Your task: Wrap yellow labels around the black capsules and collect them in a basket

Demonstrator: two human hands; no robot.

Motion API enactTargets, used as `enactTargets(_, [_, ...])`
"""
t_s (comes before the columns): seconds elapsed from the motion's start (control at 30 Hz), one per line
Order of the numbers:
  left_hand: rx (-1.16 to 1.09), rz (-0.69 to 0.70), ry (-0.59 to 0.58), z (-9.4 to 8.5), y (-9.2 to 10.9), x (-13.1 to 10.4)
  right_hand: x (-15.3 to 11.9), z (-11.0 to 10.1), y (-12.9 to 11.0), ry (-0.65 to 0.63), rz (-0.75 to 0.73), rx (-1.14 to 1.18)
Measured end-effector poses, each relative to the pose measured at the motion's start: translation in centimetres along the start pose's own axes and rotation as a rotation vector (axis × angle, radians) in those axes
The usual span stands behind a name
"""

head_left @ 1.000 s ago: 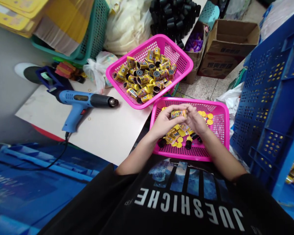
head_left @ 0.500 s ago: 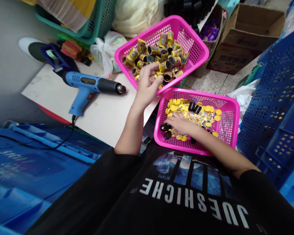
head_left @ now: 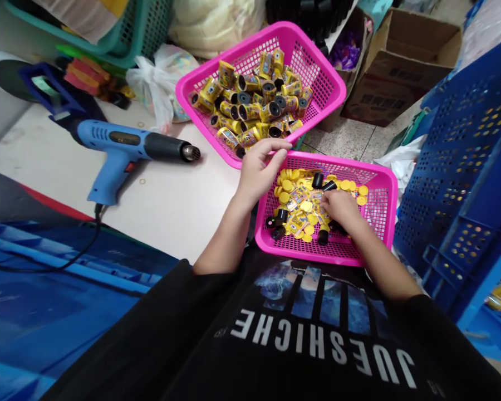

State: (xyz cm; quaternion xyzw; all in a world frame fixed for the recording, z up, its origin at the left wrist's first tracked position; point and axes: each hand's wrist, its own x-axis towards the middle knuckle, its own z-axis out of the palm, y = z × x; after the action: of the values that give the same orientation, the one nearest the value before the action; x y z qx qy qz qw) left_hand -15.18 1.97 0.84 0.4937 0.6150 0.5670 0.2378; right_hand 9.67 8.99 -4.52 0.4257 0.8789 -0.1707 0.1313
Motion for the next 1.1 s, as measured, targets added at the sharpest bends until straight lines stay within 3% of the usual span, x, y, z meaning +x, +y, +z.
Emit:
enactTargets(0.07, [0.0,-0.042,-0.081,0.7,0.6,-0.5,0.0,-0.4,0.4,-0.018,0.027,0.062])
enactTargets(0.13, [-0.002,-0.112,-0.196,1.4,1.0,-1.2,0.0,-1.6,0.8,-0.056,0.008,0.268])
enactTargets(0.23, [-0.032,-0.224,-0.409,2.7,1.2,-2.6,-0.1,-3.8,1.1,-0.146,-0.145,0.74])
enactTargets(0.3, [-0.117,-0.287,-0.506,3.6,1.3,-3.3,-0.2,-5.0,1.0,-0.157,-0.229,0.93])
enactTargets(0.37, [-0.229,-0.334,-0.509,4.3,1.3,-3.6,-0.3,-5.5,0.5,-0.114,-0.244,1.026])
enactTargets(0.47, [-0.338,-0.379,-0.424,4.6,1.5,-3.6,-0.1,-5.4,-0.6,0.009,-0.208,1.109])
enactTargets(0.6, [-0.387,-0.426,-0.316,3.7,1.4,-3.3,0.4,-4.2,-2.3,0.212,-0.162,1.14])
enactTargets(0.7, [-0.336,-0.421,-0.161,2.3,1.0,-3.0,0.8,-2.5,-3.7,0.215,-0.257,0.984])
enactTargets(0.83, [-0.333,-0.369,0.034,0.7,0.4,-2.7,0.8,0.4,-6.2,-0.053,-0.703,0.391])
enactTargets(0.9, [-0.371,-0.352,0.062,0.4,0.3,-2.7,0.8,1.5,-7.5,-0.093,-0.82,0.186])
enactTargets(1.0, [-0.389,-0.363,0.041,0.3,0.6,-2.9,0.7,1.9,-8.6,-0.054,-0.794,-0.045])
enactTargets(1.1, [-0.337,-0.396,0.073,0.0,0.7,-3.2,0.4,0.7,-7.8,-0.033,-0.696,-0.107])
